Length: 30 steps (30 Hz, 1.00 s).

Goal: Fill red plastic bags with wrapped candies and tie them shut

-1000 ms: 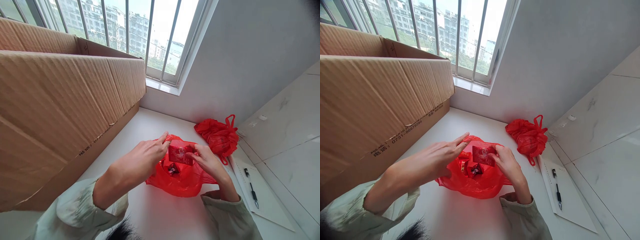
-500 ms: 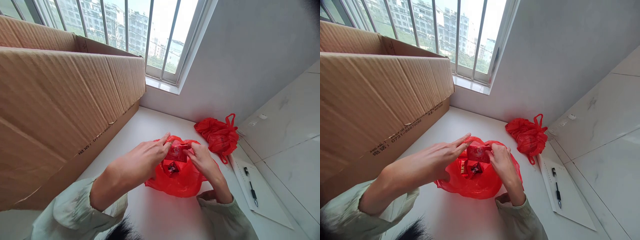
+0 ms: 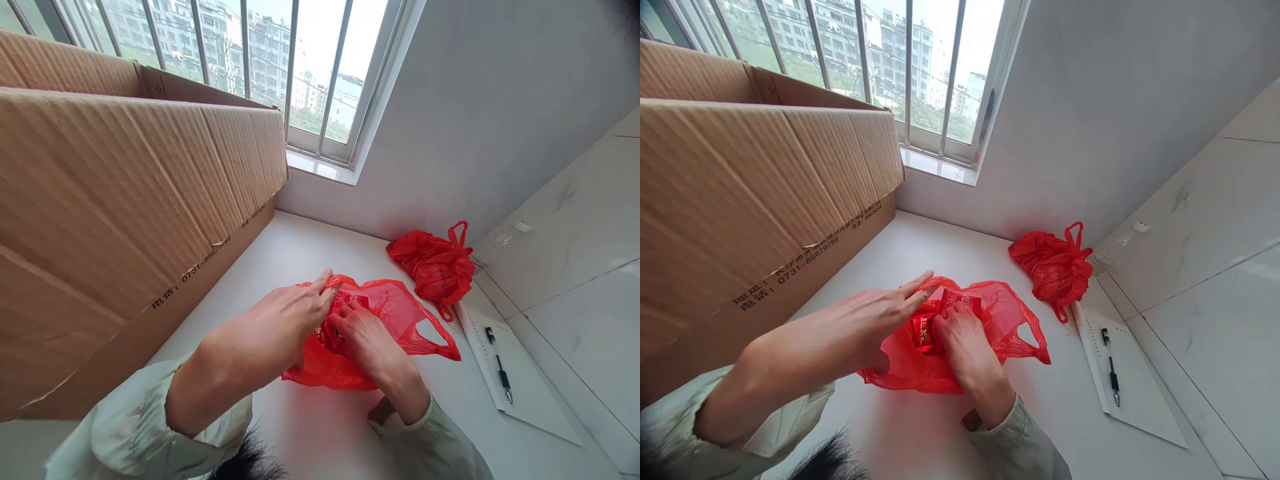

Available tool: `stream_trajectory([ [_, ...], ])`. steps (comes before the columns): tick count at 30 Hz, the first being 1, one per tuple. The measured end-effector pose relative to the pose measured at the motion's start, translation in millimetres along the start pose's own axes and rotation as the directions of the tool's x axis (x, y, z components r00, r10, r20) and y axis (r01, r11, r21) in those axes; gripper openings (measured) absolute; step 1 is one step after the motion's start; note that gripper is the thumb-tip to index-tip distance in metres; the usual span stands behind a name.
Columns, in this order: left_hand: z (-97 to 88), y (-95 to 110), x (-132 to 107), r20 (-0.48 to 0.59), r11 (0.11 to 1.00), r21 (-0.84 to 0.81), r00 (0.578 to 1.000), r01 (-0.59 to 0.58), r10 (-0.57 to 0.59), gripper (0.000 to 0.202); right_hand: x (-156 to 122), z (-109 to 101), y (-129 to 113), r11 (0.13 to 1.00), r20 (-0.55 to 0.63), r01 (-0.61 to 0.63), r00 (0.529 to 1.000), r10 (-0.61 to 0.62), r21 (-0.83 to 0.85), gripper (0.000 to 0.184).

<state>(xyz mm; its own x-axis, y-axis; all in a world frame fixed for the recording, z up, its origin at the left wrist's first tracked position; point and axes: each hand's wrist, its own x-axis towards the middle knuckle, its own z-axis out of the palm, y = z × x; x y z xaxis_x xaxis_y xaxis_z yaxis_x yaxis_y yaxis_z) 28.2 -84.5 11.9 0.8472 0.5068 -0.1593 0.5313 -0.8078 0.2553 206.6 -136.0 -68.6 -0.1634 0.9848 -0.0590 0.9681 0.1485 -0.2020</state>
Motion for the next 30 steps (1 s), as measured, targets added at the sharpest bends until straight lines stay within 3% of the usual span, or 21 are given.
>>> stream_trajectory([
  [4, -7.2, 5.2, 2.8, 0.08, 0.999, -0.005, 0.996, 0.049, -0.048, 0.083, 6.1, 6.5, 12.2, 1.0, -0.035, -0.003, 0.999, 0.004, 0.026, 0.018],
  [9, -8.4, 4.0, 1.3, 0.092, 0.997, -0.002, 0.993, 0.071, -0.07, 0.088, 4.0, -9.8, 32.6, 0.973, -0.005, -0.037, 0.999, 0.039, 0.229, 0.029],
  [13, -5.2, 0.8, 0.3, 0.094, 0.997, 0.022, 0.993, 0.068, -0.069, 0.083, 4.6, -17.7, 43.6, 0.825, 0.006, -0.037, 0.999, 0.042, 0.565, 0.036],
  [16, -5.4, 0.8, 1.6, 0.088, 0.998, 0.021, 0.994, 0.063, -0.064, 0.079, 5.9, -16.4, 48.3, 0.759, 0.044, -0.064, 0.998, 0.046, 0.648, 0.035],
  [21, -7.5, 2.3, 0.3, 0.03, 0.998, -0.025, 0.998, 0.053, -0.052, 0.08, 3.4, -17.3, 49.7, 0.81, 0.072, -0.102, 0.995, 0.074, 0.578, 0.031],
  [25, -10.2, 4.4, -1.4, 0.062, 0.999, -0.034, 0.997, 0.041, -0.039, 0.089, -1.2, -21.2, 40.4, 0.863, 0.131, -0.108, 0.99, 0.049, 0.494, 0.022],
  [28, -13.4, 7.6, -1.0, 0.103, 0.999, -0.024, 0.994, 0.047, -0.044, 0.089, 0.5, -17.5, 26.4, 0.947, 0.025, -0.181, 0.983, 0.181, 0.264, 0.023],
  [30, -13.9, 8.4, -0.6, 0.116, 0.998, -0.013, 0.992, 0.055, -0.053, 0.088, 5.1, -10.4, 15.2, 0.969, -0.079, -0.188, 0.976, 0.202, 0.16, 0.026],
])
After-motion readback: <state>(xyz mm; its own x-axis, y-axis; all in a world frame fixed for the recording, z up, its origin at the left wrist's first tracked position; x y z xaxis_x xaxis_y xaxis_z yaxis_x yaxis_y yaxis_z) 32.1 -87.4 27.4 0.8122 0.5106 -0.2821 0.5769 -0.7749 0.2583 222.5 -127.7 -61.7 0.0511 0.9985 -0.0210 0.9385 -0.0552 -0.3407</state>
